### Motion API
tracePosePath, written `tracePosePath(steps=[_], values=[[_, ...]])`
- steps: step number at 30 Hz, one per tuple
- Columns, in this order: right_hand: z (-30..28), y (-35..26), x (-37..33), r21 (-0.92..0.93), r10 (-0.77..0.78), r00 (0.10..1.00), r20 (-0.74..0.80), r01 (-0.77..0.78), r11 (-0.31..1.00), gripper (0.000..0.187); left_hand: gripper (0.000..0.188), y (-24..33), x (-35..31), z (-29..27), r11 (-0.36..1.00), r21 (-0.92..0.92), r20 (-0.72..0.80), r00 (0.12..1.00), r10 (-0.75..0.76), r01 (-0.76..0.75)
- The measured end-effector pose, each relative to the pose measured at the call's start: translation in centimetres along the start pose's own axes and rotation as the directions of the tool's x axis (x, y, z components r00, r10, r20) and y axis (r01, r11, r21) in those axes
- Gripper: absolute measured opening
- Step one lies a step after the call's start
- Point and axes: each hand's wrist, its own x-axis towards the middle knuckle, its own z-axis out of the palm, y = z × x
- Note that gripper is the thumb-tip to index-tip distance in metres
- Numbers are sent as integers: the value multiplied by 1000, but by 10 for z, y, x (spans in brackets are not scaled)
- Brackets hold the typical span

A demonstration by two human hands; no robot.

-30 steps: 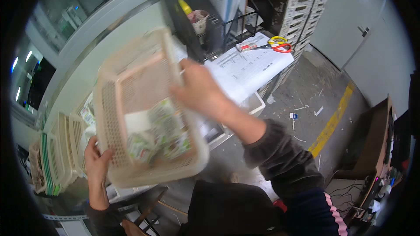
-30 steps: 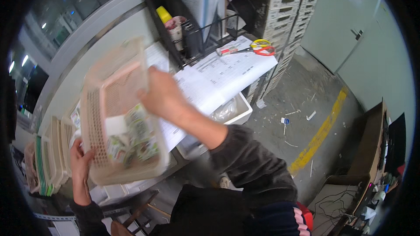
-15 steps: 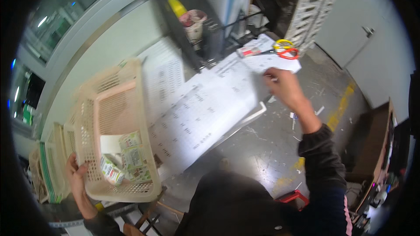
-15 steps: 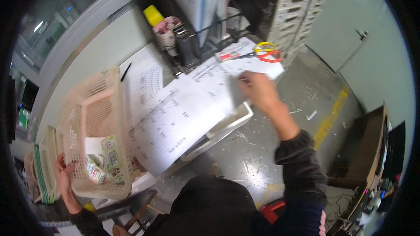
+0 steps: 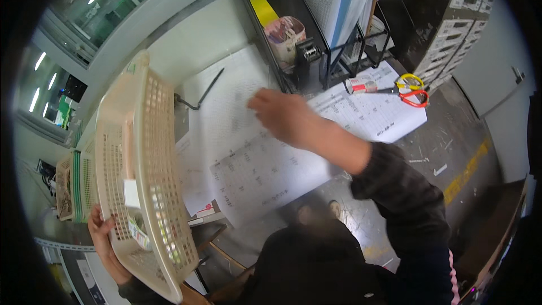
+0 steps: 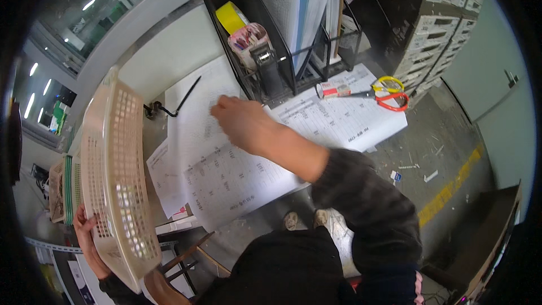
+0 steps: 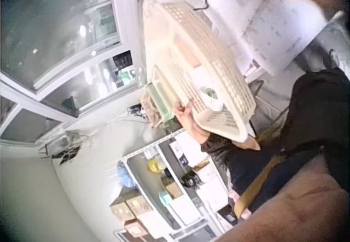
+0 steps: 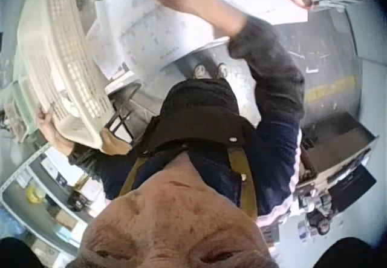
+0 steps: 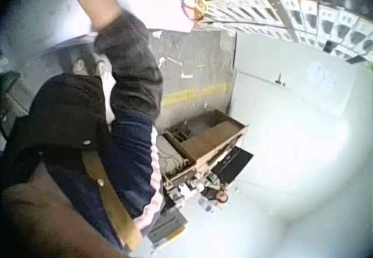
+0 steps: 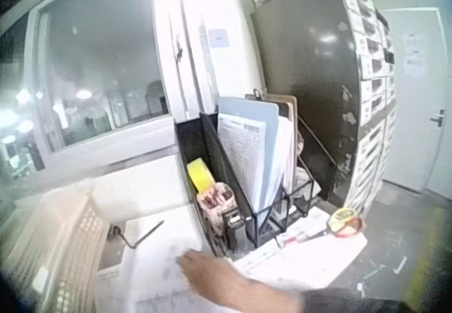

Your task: The person organizes rolls and sheets of printed labels on a stainless steel counter, checking them against a document and placing them into plastic baskets.

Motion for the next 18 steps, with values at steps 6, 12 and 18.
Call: tracePosePath(steps=[6, 12, 18], values=[[118, 23, 124, -176, -154, 984, 86, 168, 970, 25, 40, 11, -92, -1, 980, 72, -152, 973, -173, 186], [184, 56, 158, -430, -185, 976, 113, 216, 876, 14, 37, 3, -132, 57, 910, -226, -165, 907, -388, 349], [139, 59, 163, -536, 259, 928, 267, -81, 840, 18, 38, -47, -103, 49, 941, 92, -112, 943, -314, 325]])
